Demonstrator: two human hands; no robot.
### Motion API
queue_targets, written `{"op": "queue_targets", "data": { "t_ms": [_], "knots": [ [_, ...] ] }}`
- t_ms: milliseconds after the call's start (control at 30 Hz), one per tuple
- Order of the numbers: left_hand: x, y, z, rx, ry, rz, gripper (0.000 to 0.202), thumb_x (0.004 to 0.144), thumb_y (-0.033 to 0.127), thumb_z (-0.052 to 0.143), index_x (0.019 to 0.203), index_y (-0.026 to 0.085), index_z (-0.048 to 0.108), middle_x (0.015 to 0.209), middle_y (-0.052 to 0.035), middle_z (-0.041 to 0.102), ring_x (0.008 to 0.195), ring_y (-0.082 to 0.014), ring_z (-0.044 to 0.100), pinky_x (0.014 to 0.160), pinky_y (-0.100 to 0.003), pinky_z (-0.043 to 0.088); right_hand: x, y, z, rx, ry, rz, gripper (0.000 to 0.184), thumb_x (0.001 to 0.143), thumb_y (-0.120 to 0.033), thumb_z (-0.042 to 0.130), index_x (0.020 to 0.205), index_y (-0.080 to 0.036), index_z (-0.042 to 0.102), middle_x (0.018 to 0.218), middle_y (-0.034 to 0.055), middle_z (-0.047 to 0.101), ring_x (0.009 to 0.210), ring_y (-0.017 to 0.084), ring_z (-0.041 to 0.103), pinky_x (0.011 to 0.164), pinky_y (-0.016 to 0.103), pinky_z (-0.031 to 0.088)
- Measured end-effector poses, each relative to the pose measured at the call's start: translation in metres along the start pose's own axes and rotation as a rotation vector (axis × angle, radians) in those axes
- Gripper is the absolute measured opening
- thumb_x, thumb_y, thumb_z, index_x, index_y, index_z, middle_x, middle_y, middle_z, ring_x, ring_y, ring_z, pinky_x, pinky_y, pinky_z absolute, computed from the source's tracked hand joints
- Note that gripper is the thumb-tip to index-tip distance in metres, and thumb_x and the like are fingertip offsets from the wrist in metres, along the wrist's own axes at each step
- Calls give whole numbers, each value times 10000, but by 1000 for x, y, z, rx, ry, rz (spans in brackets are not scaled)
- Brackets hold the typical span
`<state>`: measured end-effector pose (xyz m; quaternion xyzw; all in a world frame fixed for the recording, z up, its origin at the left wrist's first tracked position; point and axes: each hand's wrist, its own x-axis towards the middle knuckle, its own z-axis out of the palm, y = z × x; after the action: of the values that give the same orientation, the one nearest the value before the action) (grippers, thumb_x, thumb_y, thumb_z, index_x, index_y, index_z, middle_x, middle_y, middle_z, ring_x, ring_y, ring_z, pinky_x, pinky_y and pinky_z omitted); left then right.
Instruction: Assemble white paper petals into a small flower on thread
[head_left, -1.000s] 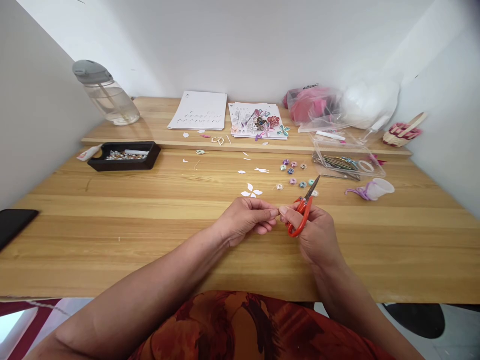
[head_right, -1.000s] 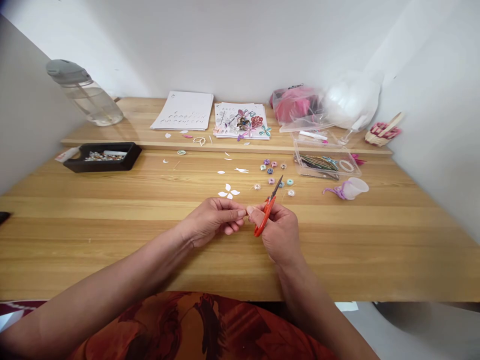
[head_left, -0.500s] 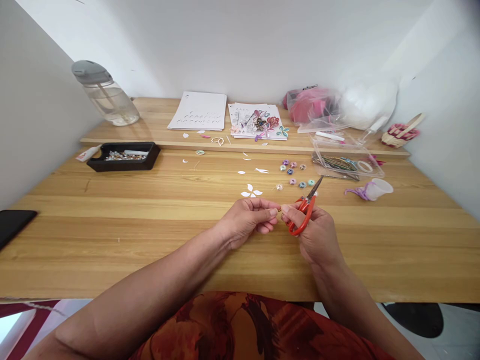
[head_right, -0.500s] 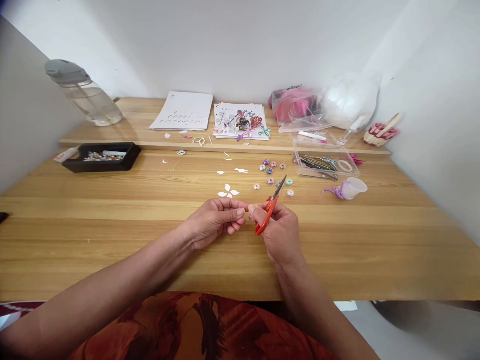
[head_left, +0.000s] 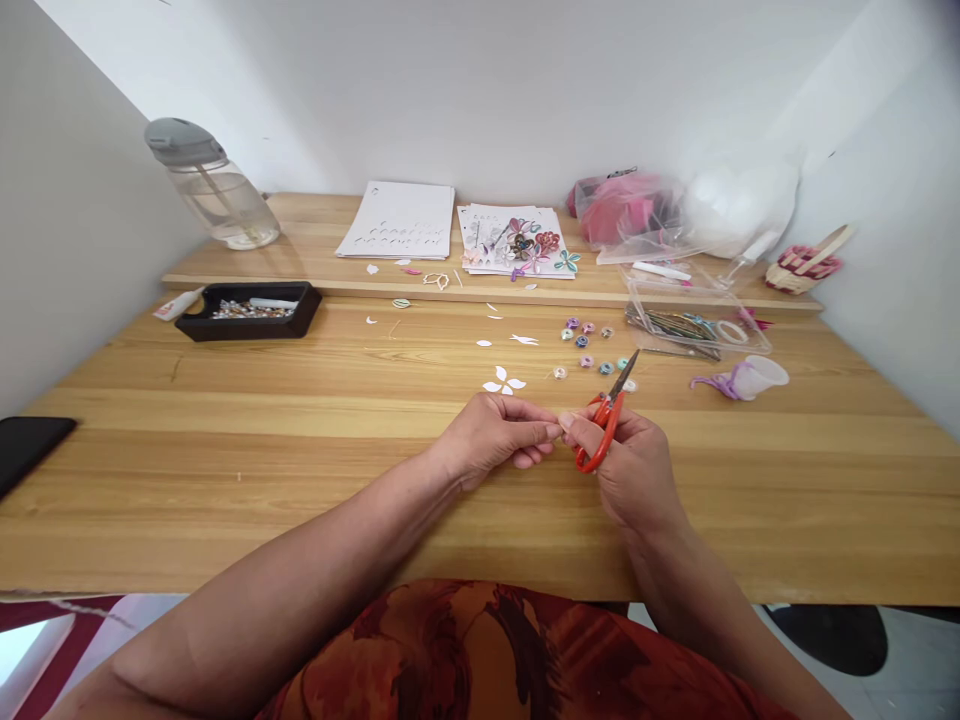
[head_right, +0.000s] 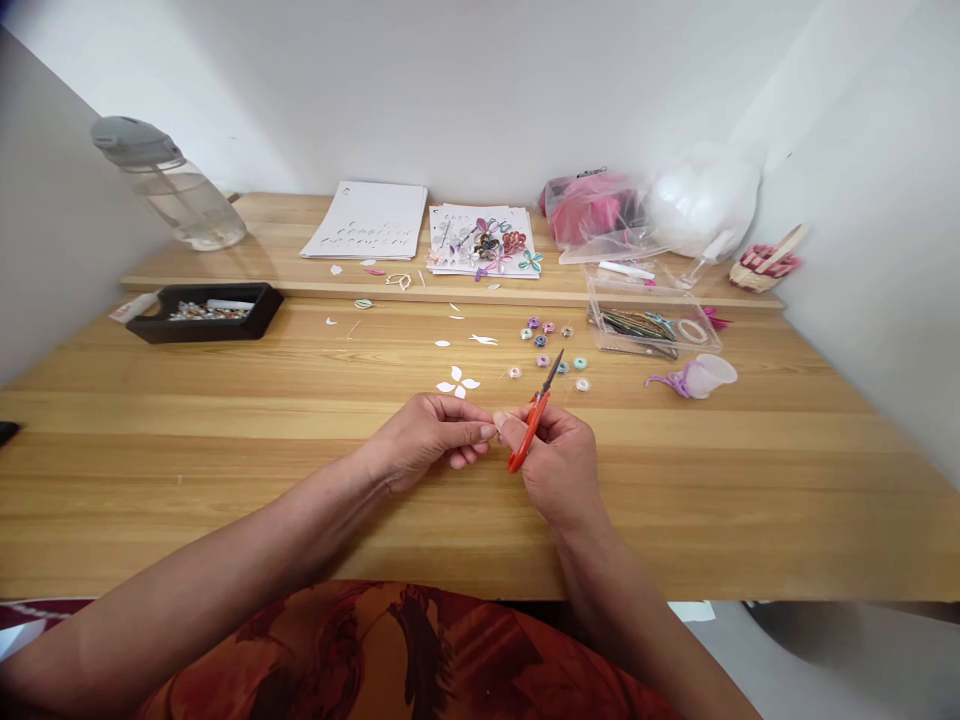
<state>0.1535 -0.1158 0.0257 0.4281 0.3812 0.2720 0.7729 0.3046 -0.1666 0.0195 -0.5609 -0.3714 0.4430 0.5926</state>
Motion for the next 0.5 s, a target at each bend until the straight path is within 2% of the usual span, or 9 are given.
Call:
{"op": "queue_targets", "data": {
  "t_ms": [133,333,500],
  "knots": [
    [0,0,0,-4,3,5,241,671,277,828,765,87,714,622,-32,646,518,-60,567,455,-137,424,0,0,-1,1,1,-1,204,625,-234,835,612,-155,647,580,-14,590,546,85,467,505,191,374],
    [2,-1,-3,-86,-28,-14,236,663,227,831,796,72,712,743,-52,673,497,-36,566,362,-105,303,1,0,-1,10,12,19,214,611,-240,847,629,-150,653,583,-7,606,539,86,486,505,187,387],
    [4,2,-6,-197,-41,-98,241,664,162,834,848,58,717,701,-42,644,503,-44,585,370,-89,341,2,1,-2,-2,12,38,234,604,-256,856,636,-147,651,569,-8,594,517,82,468,478,187,366]
  ]
}}
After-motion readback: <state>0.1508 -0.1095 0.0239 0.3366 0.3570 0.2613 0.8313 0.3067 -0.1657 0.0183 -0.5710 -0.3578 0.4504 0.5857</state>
